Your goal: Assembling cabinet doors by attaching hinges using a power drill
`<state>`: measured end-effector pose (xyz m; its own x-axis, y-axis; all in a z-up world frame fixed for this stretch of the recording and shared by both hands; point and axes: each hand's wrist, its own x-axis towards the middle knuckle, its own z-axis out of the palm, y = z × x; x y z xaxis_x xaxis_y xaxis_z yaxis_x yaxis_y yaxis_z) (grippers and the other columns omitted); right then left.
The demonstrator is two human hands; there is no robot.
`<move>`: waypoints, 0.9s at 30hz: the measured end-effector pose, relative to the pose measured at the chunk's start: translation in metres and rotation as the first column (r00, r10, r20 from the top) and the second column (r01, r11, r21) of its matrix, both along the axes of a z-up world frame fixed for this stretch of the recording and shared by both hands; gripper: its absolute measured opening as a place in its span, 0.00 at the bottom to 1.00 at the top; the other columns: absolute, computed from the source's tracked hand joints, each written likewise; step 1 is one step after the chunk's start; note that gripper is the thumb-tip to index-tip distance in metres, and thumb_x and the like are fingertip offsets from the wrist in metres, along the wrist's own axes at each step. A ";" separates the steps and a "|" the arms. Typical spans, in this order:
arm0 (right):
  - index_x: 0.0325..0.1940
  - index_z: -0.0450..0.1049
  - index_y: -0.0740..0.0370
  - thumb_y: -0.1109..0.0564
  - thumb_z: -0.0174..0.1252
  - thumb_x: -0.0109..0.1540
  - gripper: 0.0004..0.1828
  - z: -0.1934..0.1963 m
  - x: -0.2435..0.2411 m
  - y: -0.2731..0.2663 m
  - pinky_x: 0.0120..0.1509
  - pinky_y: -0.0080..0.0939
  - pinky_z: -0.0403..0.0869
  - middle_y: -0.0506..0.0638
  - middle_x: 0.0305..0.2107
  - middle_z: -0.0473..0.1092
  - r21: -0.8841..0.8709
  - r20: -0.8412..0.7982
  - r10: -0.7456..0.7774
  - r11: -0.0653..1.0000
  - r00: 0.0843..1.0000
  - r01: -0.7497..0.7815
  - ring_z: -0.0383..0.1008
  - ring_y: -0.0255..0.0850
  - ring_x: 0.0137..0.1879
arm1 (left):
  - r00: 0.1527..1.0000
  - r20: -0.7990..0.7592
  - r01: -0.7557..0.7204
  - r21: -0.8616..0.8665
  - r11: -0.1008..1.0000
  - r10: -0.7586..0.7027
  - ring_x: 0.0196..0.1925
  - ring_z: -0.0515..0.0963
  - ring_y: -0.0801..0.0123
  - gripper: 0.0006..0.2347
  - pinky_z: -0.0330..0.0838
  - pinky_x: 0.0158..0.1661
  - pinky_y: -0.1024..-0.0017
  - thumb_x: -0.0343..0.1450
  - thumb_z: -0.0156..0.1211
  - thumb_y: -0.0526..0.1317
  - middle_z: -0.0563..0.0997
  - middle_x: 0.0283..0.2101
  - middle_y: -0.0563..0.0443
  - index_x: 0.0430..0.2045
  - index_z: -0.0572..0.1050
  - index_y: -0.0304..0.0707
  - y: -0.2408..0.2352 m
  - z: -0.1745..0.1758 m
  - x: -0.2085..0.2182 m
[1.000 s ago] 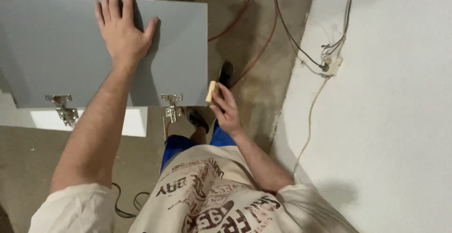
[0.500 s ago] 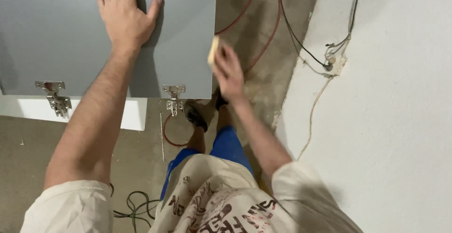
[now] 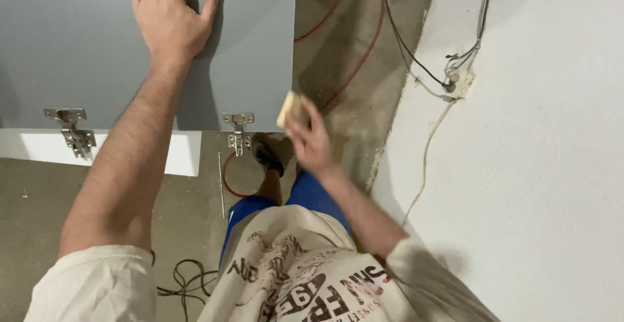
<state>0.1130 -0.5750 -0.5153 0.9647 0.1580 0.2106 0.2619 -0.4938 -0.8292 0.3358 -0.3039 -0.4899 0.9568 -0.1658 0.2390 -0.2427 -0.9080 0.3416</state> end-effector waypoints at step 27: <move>0.75 0.57 0.51 0.59 0.57 0.68 0.31 0.015 0.006 0.006 0.76 0.55 0.68 0.59 0.73 0.55 0.103 -0.246 -0.028 0.993 0.969 0.055 0.60 0.58 0.76 | 0.999 0.027 0.024 -0.037 0.999 -0.023 0.69 0.60 0.35 0.23 0.43 0.68 0.41 0.77 0.72 0.49 0.70 0.61 0.26 0.57 0.74 0.28 -0.001 -0.003 -0.004</move>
